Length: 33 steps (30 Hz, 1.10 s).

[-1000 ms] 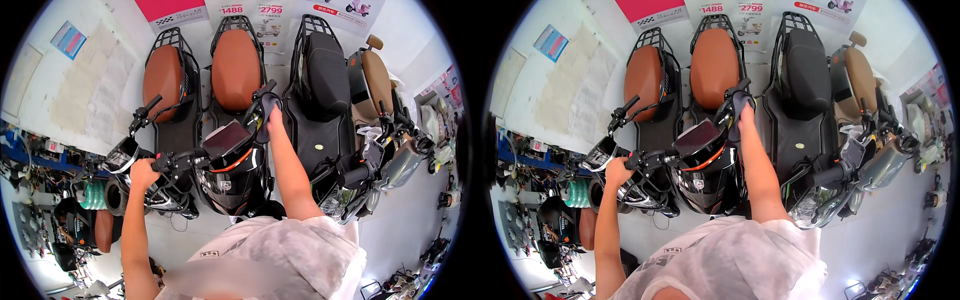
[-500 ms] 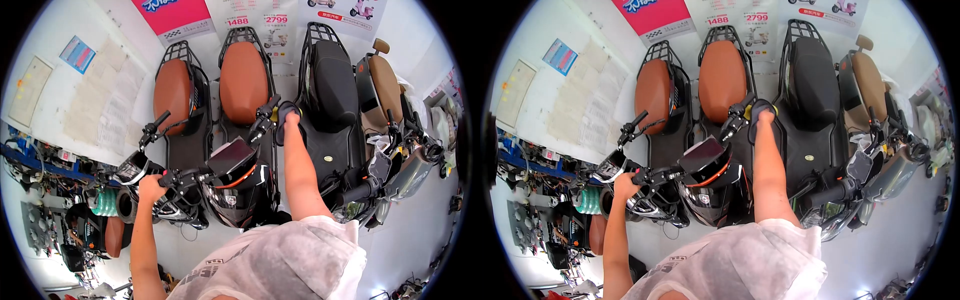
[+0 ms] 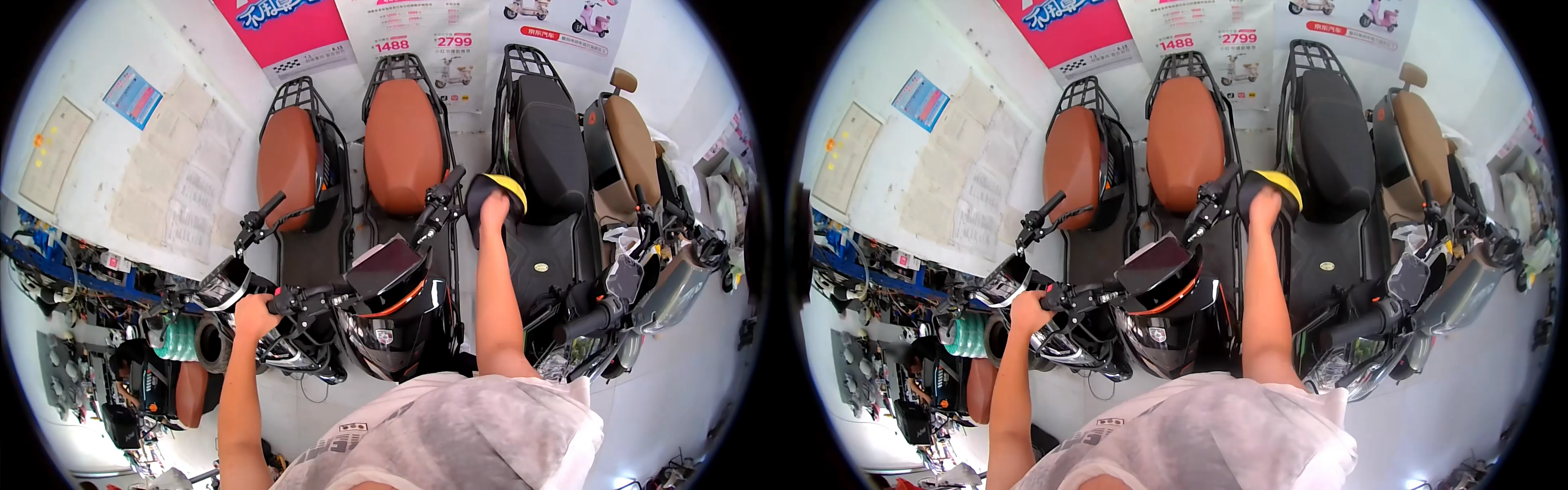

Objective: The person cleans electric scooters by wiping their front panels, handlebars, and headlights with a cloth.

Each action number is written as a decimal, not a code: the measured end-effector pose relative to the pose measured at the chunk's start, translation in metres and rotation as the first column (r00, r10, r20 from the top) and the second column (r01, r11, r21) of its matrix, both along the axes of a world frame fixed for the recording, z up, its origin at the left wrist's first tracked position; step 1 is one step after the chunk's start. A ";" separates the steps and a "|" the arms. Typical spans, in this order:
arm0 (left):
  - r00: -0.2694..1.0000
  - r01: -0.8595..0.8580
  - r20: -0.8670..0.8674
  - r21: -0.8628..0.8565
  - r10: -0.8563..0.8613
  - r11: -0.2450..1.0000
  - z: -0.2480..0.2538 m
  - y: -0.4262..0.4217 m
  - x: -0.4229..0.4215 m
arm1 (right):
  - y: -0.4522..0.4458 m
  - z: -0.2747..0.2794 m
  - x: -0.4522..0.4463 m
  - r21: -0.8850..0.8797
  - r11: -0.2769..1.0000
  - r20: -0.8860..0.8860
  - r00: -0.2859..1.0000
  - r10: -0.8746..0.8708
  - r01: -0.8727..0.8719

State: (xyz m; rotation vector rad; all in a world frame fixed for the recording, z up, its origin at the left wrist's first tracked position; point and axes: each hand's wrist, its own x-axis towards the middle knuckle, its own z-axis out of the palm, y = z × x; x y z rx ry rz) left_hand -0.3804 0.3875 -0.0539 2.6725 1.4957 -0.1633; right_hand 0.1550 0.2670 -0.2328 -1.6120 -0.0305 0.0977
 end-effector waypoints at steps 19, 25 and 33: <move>0.999 0.023 0.024 0.038 -0.024 0.999 0.002 -0.004 0.002 | 0.149 -0.030 0.054 -0.720 0.182 -0.465 0.660 0.590 -0.670; 0.999 -0.012 0.043 0.024 0.011 1.000 0.004 -0.009 0.003 | 0.179 -0.079 0.073 -0.696 0.231 -0.454 0.667 0.591 -0.679; 0.999 -0.028 -0.017 0.025 0.028 0.999 0.002 -0.008 0.001 | 0.127 -0.040 0.050 -0.624 0.737 -0.033 0.950 0.310 -0.262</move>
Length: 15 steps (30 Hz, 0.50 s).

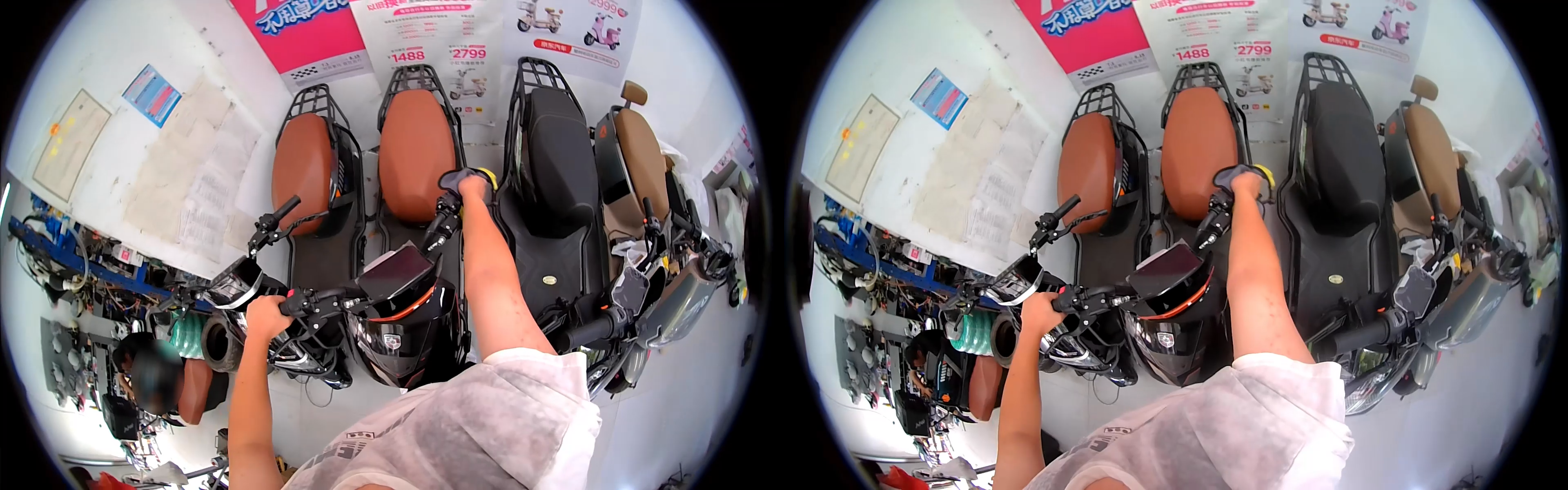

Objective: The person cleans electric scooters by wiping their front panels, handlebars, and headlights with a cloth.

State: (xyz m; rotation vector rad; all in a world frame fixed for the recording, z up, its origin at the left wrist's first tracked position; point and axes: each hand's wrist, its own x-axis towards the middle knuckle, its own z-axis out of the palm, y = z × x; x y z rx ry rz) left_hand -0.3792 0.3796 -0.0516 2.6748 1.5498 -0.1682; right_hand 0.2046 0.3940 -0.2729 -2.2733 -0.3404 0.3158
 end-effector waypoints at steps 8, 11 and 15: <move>0.998 0.051 0.023 0.047 -0.052 0.998 -0.010 0.006 -0.009 | -0.053 0.067 -0.009 0.464 0.821 -0.060 0.936 -0.346 0.333; 0.999 0.049 0.018 -0.011 -0.049 0.999 -0.008 0.008 -0.008 | -0.071 0.112 -0.025 0.635 0.719 -0.033 0.939 -0.343 0.284; 0.996 0.071 0.054 -0.004 -0.070 0.998 -0.003 0.005 -0.008 | -0.103 0.174 -0.060 0.810 0.557 -0.088 0.977 -0.193 0.183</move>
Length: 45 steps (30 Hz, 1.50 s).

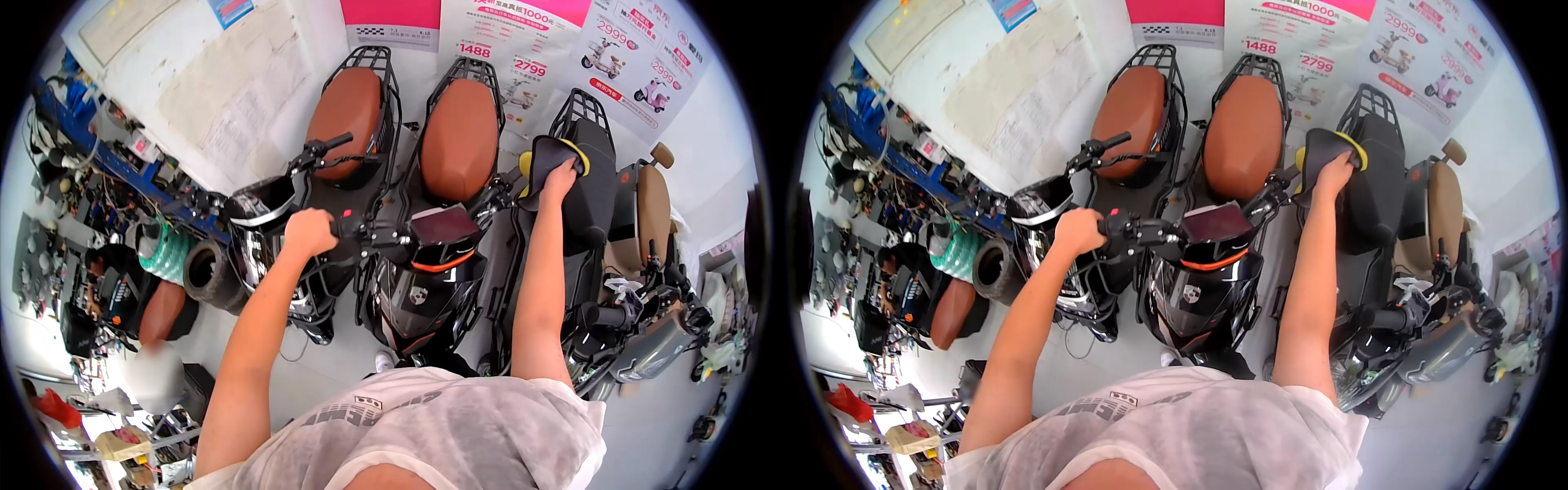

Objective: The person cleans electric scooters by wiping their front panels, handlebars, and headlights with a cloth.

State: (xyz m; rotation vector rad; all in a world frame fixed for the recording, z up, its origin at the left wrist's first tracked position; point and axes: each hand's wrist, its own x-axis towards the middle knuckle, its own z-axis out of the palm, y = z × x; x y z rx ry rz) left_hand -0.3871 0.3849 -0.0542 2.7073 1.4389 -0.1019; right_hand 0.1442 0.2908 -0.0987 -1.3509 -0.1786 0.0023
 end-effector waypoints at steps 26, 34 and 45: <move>0.878 0.144 0.369 0.407 -0.306 0.902 -0.038 -0.079 -0.082 | -0.367 -0.005 -0.278 0.403 0.578 -0.491 0.366 0.791 -0.710; 0.706 -0.187 0.688 -0.046 0.167 0.981 -0.143 -0.208 -0.196 | -0.451 -0.065 -0.303 0.522 0.615 -0.617 0.236 0.751 -0.591; 0.701 -0.491 -0.568 -0.823 0.431 -0.285 -0.415 -0.401 -0.493 | -0.400 -0.069 -0.369 0.549 0.491 -0.505 0.199 0.840 -0.676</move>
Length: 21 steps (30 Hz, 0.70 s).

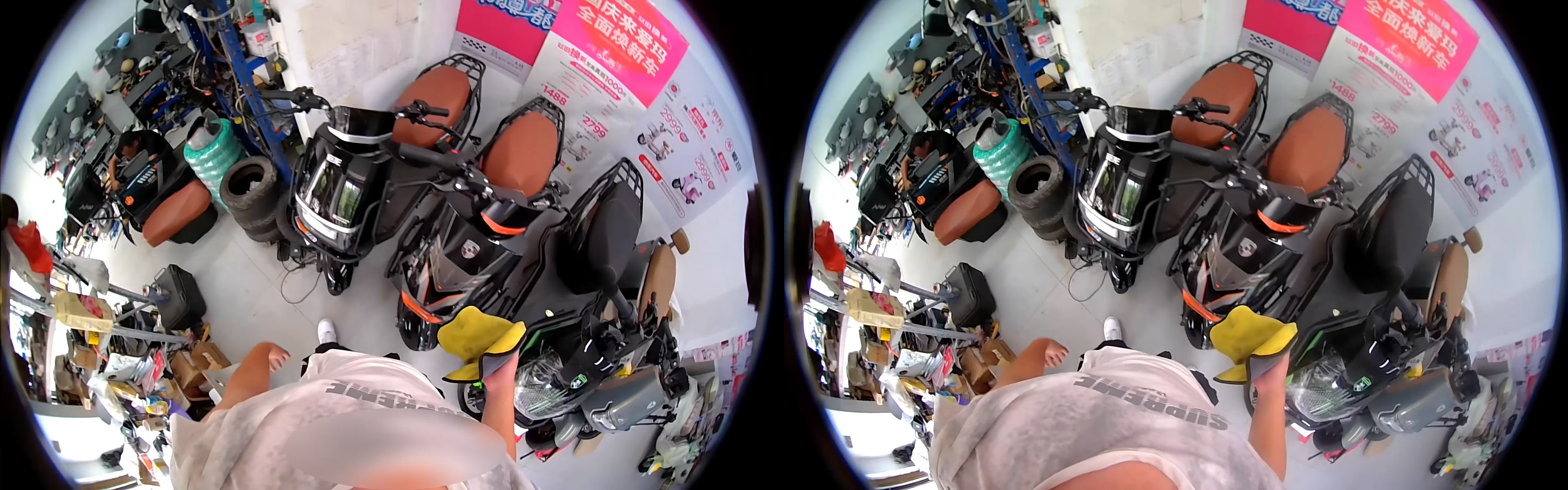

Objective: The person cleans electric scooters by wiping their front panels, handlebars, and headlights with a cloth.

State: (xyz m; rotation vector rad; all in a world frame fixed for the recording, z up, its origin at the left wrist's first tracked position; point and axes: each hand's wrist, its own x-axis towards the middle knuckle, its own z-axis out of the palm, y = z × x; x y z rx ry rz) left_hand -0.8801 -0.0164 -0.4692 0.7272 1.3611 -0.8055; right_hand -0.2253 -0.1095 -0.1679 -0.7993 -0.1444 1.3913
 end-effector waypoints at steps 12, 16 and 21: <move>0.897 -0.430 0.140 0.489 0.418 0.759 0.070 0.123 -0.145 | 0.209 0.002 -0.186 0.124 0.954 -0.079 0.956 0.283 -0.272; 0.790 -0.554 0.130 0.570 0.600 0.607 0.080 0.145 -0.207 | 0.276 0.020 -0.244 0.086 0.963 0.008 0.967 0.254 -0.254; 0.722 -0.611 0.085 0.546 0.687 0.574 0.057 0.111 -0.258 | 0.367 0.037 -0.278 0.079 0.947 0.278 0.919 0.279 -0.311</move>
